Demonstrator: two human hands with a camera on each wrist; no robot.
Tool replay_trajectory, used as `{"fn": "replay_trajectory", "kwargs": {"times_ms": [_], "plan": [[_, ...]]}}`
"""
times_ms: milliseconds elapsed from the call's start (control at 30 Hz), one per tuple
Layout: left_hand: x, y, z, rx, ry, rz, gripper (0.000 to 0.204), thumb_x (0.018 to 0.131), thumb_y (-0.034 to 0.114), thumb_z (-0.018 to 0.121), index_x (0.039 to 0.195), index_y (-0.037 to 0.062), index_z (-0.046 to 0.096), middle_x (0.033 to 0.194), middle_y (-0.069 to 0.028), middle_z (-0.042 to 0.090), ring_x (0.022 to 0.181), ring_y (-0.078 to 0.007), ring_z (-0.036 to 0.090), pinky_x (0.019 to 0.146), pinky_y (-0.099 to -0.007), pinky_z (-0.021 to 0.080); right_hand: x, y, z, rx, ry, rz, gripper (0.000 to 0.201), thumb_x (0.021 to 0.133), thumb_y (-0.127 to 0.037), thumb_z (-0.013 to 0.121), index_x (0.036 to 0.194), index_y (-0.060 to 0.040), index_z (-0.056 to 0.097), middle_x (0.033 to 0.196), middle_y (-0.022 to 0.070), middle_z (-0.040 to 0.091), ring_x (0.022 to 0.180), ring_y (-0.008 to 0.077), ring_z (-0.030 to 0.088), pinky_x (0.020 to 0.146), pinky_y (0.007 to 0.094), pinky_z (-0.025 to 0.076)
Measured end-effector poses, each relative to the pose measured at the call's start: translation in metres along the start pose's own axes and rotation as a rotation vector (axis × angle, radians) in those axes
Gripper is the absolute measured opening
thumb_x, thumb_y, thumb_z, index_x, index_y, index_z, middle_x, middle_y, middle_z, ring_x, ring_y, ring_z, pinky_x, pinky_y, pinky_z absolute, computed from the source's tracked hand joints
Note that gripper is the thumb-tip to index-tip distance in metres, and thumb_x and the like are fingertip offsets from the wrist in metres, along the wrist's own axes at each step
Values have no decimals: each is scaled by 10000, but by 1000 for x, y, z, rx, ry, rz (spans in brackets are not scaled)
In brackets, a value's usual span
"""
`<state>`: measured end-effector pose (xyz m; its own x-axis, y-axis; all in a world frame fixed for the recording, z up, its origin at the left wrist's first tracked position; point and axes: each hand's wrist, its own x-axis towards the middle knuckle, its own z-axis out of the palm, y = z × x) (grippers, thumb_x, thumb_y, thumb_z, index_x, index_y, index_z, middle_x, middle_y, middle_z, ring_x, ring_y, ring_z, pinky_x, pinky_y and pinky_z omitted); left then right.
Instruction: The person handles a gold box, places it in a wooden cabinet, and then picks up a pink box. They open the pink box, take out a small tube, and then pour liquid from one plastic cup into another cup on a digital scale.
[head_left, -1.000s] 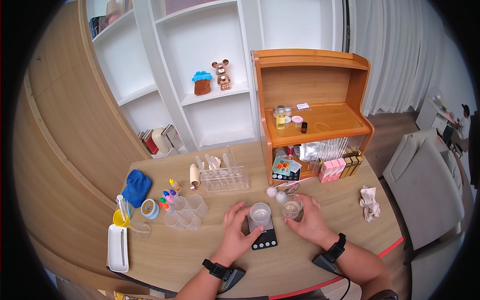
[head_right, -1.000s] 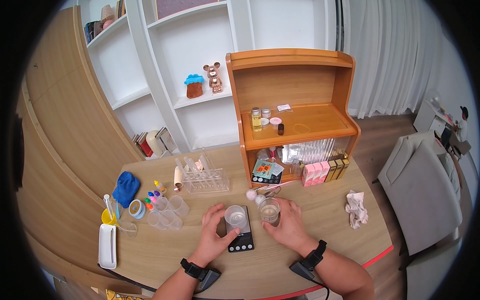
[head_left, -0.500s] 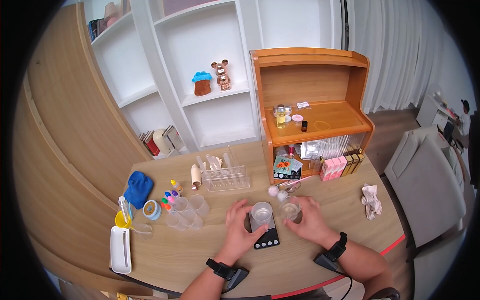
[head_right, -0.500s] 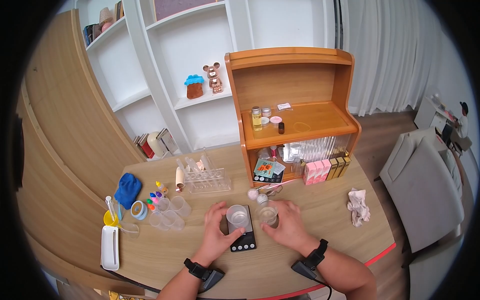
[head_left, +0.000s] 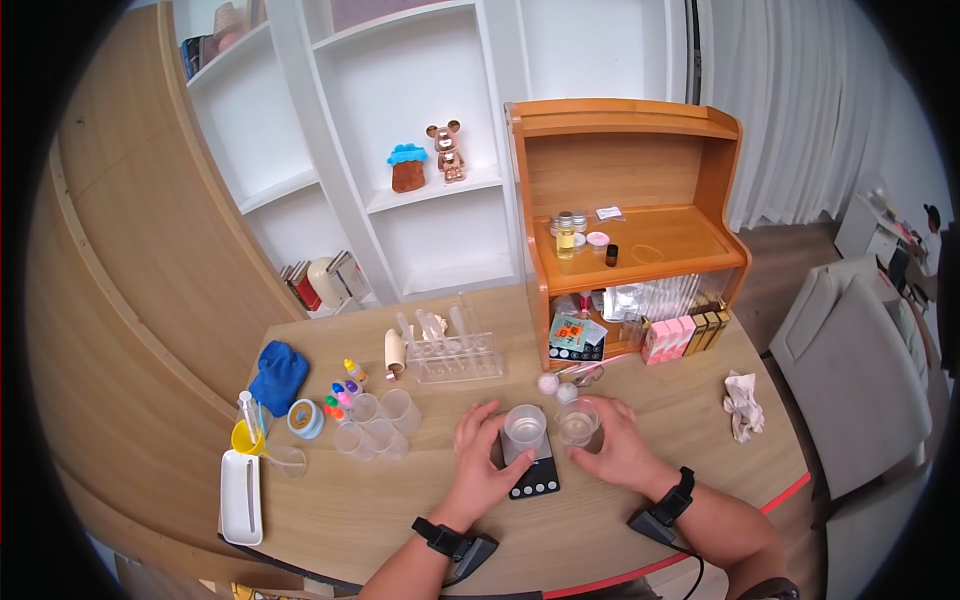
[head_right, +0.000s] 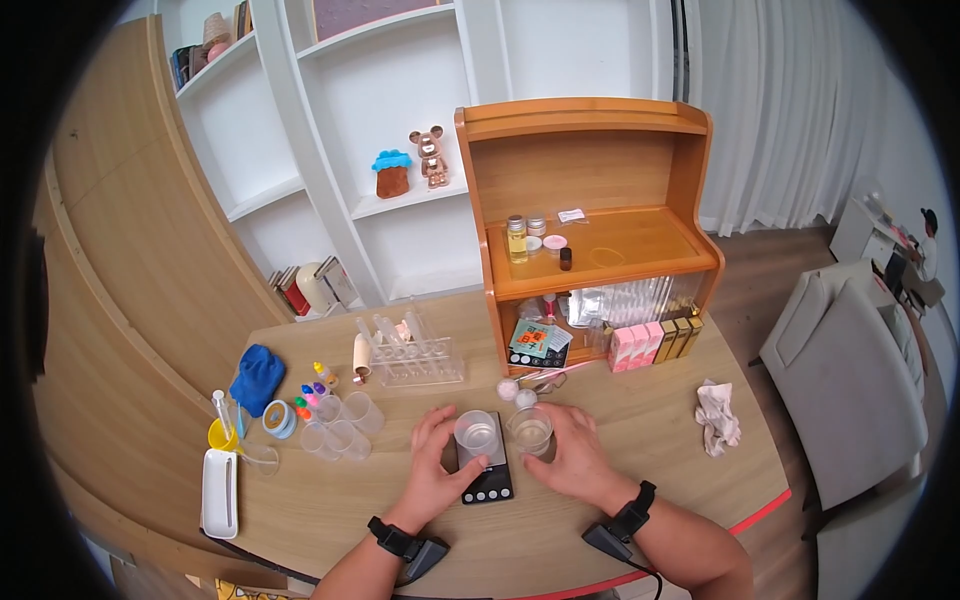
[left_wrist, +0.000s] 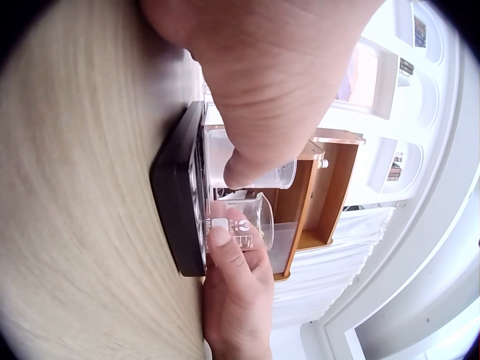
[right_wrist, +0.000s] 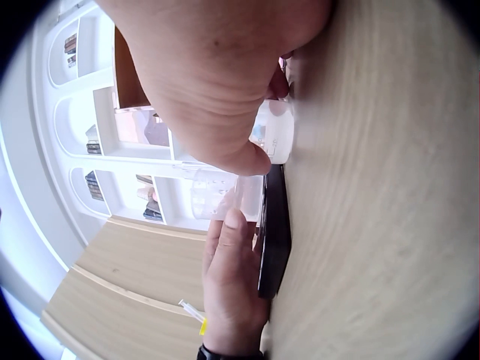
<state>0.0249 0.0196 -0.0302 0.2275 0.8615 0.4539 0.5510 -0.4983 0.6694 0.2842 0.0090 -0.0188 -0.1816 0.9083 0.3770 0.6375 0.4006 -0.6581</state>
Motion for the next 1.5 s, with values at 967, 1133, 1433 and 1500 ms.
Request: {"fn": "replay_trajectory", "kwargs": {"times_ms": [967,1133,1433,1500], "plan": [[0,3,-2,-41,17,-17,601,829,165,937,1365,115,670,1552,-166,534,1508,-412,418,1257,-521,341,1,-2,0,-19,23,-5,685,827,-257,871,1406,-54,566,1346,179,653,1319,397,567,1140,514,416],[0,4,-2,-59,15,-22,610,822,163,940,1367,114,669,1552,-175,528,1505,-410,418,1258,-519,336,0,-4,-1,-23,17,4,698,830,-254,867,1418,-54,550,1350,187,649,1320,401,564,1144,515,411],[0,3,-4,-45,-2,-38,616,821,151,939,1366,115,654,1552,-184,527,1505,-409,414,1262,-511,325,1,-2,0,-16,26,-24,645,822,-233,862,1381,-73,582,1317,168,664,1307,397,571,1138,511,412],[0,3,-4,-59,5,-35,596,823,149,939,1346,111,657,1552,-183,530,1510,-407,411,1260,-509,327,0,-3,0,3,37,-3,626,817,-237,869,1360,-80,600,1308,160,670,1298,394,577,1135,512,414]]}}
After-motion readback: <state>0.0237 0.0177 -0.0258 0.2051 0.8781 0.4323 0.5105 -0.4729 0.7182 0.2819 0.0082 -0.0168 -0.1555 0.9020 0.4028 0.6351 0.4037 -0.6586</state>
